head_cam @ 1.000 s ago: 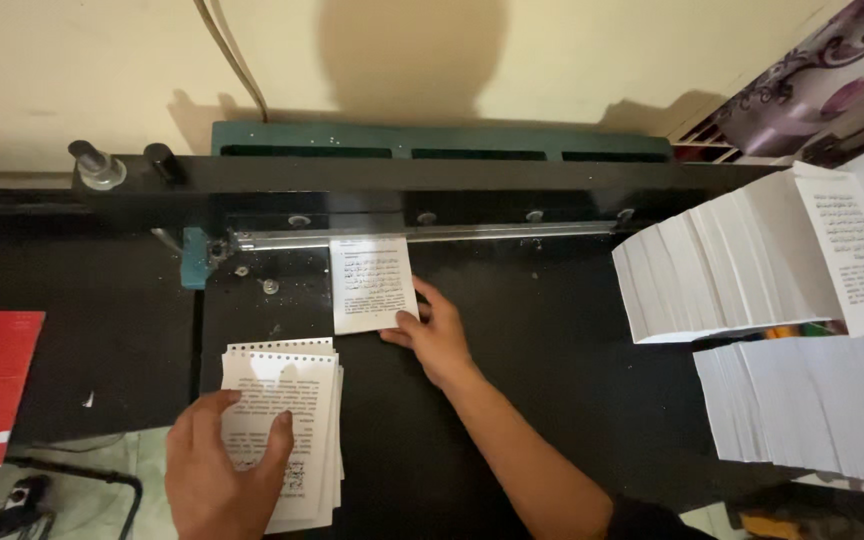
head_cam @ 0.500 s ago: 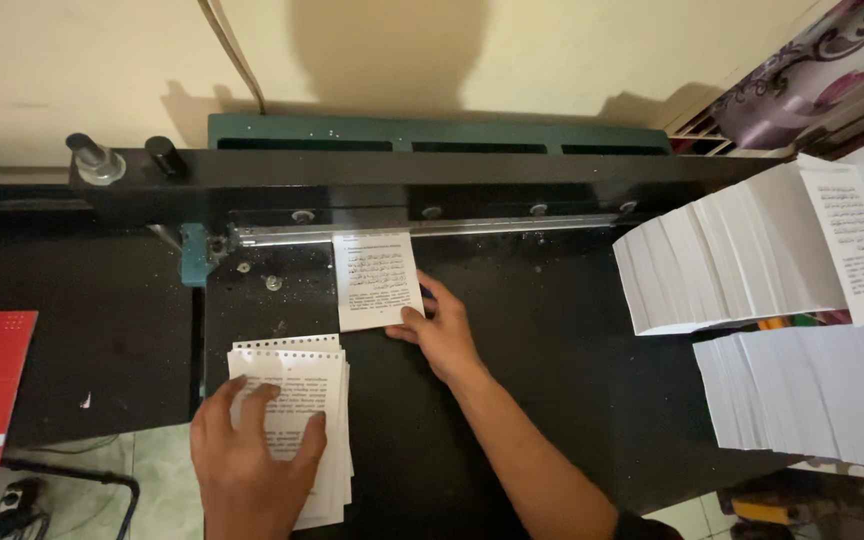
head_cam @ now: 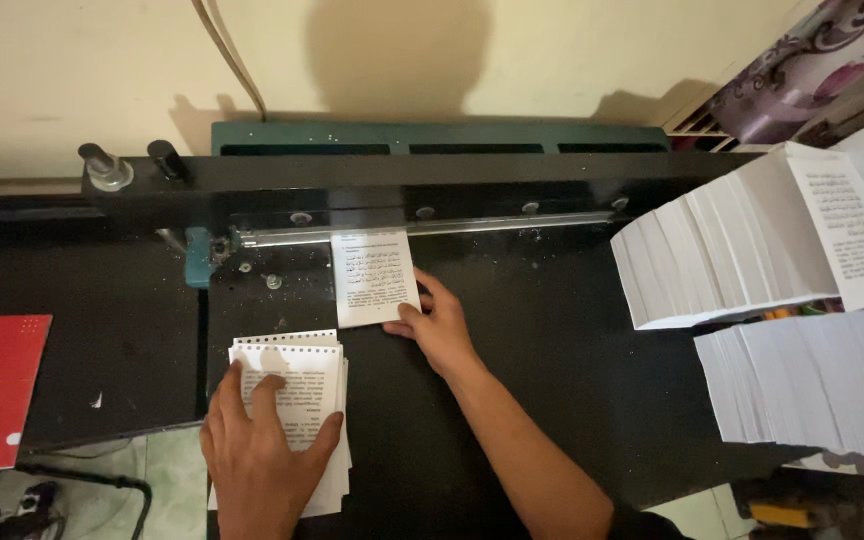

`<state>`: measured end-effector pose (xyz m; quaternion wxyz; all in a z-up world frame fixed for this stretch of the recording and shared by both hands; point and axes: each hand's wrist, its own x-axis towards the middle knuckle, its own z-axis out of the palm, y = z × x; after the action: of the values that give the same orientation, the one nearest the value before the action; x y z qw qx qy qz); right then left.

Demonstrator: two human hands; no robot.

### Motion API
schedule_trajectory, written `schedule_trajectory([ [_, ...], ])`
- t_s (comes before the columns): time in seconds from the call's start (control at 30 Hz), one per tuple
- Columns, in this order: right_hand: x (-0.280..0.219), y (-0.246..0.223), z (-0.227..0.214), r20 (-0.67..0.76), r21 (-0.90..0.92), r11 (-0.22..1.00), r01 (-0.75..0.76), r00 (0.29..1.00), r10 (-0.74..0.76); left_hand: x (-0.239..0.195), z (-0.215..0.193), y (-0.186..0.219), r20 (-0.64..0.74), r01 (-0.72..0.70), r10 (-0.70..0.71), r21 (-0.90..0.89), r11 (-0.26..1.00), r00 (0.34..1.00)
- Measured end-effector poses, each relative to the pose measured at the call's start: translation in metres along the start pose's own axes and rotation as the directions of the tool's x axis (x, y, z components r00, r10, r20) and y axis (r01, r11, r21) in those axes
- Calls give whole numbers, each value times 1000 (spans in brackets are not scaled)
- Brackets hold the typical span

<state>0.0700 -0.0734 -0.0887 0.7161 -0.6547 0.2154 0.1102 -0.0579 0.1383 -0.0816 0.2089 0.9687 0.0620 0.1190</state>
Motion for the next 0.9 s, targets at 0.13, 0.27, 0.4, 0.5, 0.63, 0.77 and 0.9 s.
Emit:
schedule_trajectory([
  [0.13,4,2,-1,-32,37,999,-27,999,29,1,-6,3,-31,-43,43,13,999,999],
  [0.27,-1,-4,0,-13,-2,999,-36,999,36,2,-8,4,17,-20,19,55,998,1000],
  [0.4,-2,1,0,3,23,1000,-7,1000,6,0,-7,7,66,38,-42,59,998,997],
  [0.5,-2,6,-1,-28,76,997,6,1000,-4,-4,-12,14,-23,21,-21,16,1000,1000],
  [0.63,-33,-9,-9,-66,69,995,-70,995,75,-10,-23,26,-272,-133,107,-82,988,956],
  [0.77,-85,-32,-30,-51,102,992,-77,995,82,-20,-17,36,-272,-78,-3,-287,955,962],
  [0.9,-116,-40,-53,-5,63,998,7,1000,-7,-13,-34,66,-58,53,-109,-593,803,992],
])
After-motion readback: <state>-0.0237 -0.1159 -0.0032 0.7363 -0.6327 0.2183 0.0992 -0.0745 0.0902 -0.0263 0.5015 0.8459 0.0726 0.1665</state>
